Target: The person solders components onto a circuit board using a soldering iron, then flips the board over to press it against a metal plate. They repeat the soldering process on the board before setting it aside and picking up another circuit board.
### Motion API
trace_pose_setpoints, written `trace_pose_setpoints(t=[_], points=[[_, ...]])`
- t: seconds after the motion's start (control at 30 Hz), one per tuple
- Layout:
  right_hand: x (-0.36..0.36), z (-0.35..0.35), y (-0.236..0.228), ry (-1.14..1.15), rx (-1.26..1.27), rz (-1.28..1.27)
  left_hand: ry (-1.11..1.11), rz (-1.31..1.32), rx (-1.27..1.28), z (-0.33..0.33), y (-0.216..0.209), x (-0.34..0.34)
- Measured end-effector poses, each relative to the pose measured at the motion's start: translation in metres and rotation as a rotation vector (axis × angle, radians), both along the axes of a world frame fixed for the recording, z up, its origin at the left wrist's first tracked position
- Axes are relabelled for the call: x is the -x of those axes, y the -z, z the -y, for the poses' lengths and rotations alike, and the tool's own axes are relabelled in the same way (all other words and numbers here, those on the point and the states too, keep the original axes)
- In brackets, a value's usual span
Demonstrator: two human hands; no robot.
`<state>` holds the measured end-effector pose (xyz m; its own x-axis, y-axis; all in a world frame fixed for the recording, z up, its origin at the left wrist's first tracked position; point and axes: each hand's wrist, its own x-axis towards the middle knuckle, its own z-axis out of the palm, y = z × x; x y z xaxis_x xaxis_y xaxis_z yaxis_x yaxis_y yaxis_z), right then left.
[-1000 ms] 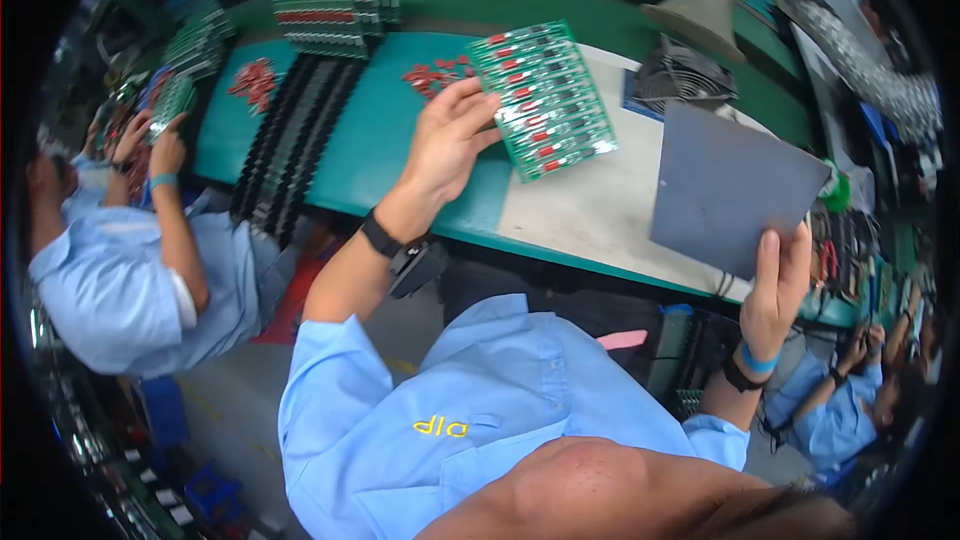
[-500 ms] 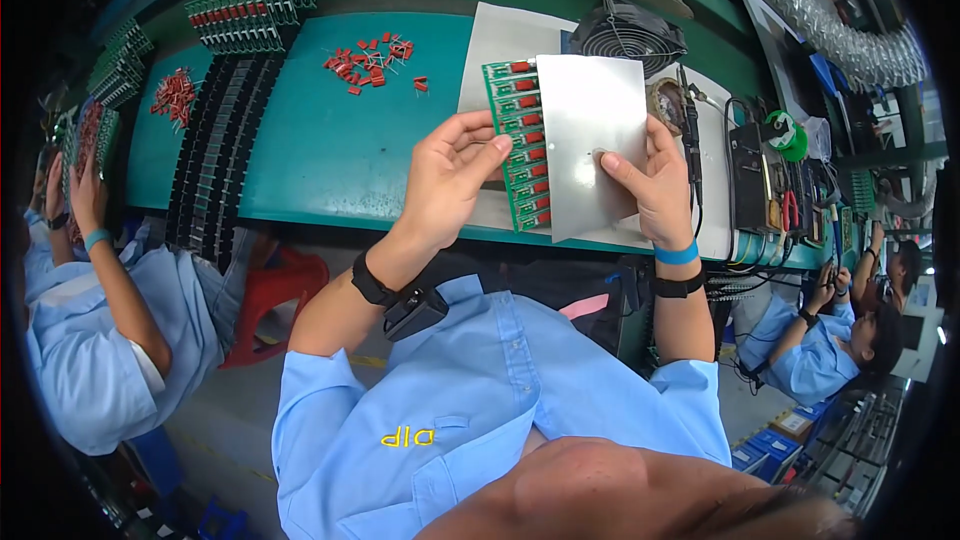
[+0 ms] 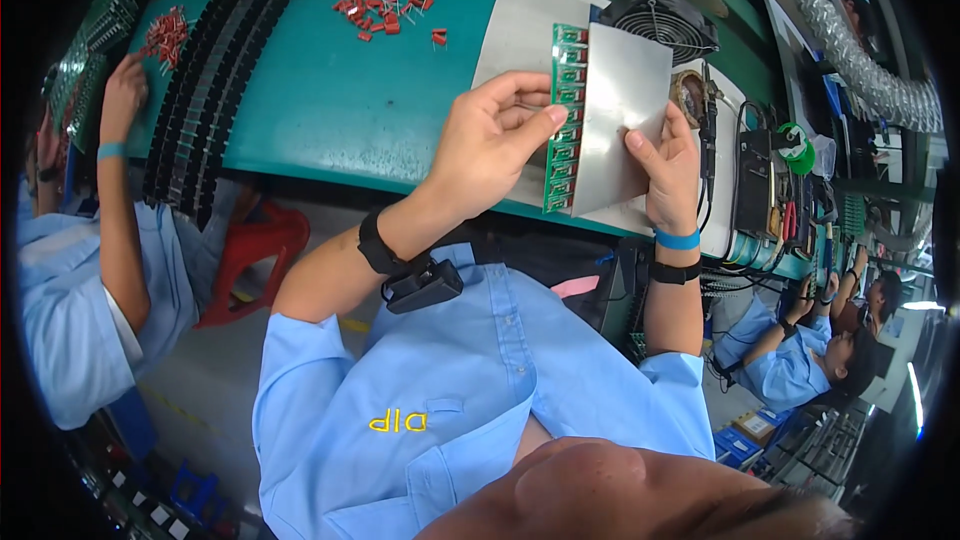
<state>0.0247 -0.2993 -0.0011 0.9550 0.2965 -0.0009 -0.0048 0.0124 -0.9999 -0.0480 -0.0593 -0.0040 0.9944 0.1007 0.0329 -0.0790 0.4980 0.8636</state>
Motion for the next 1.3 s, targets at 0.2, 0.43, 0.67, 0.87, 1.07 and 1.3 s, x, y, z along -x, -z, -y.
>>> trace_pose_setpoints(t=[0.2, 0.43, 0.67, 0.87, 1.07, 1.3], points=[[-0.001, 0.006, 0.000, -0.008, -0.011, -0.015, -0.005, 0.043, -0.022, 0.005, 0.000, 0.000], [-0.005, 0.011, -0.002, -0.035, -0.044, -0.009, -0.013, 0.073, -0.068, 0.006, -0.005, -0.002], [-0.004, 0.009, -0.001, -0.001, -0.071, 0.072, -0.018, 0.096, -0.052, 0.011, -0.007, -0.002], [0.010, 0.003, -0.011, 0.064, 0.018, 0.294, -0.100, 0.126, -0.338, 0.007, -0.007, -0.003], [0.032, 0.019, -0.020, 0.040, 0.187, 0.374, -0.075, 0.334, -0.598, -0.002, -0.009, -0.004], [0.037, 0.034, -0.009, 0.177, 0.381, 1.103, 0.306, 0.393, -0.453, -0.026, 0.001, -0.033]])
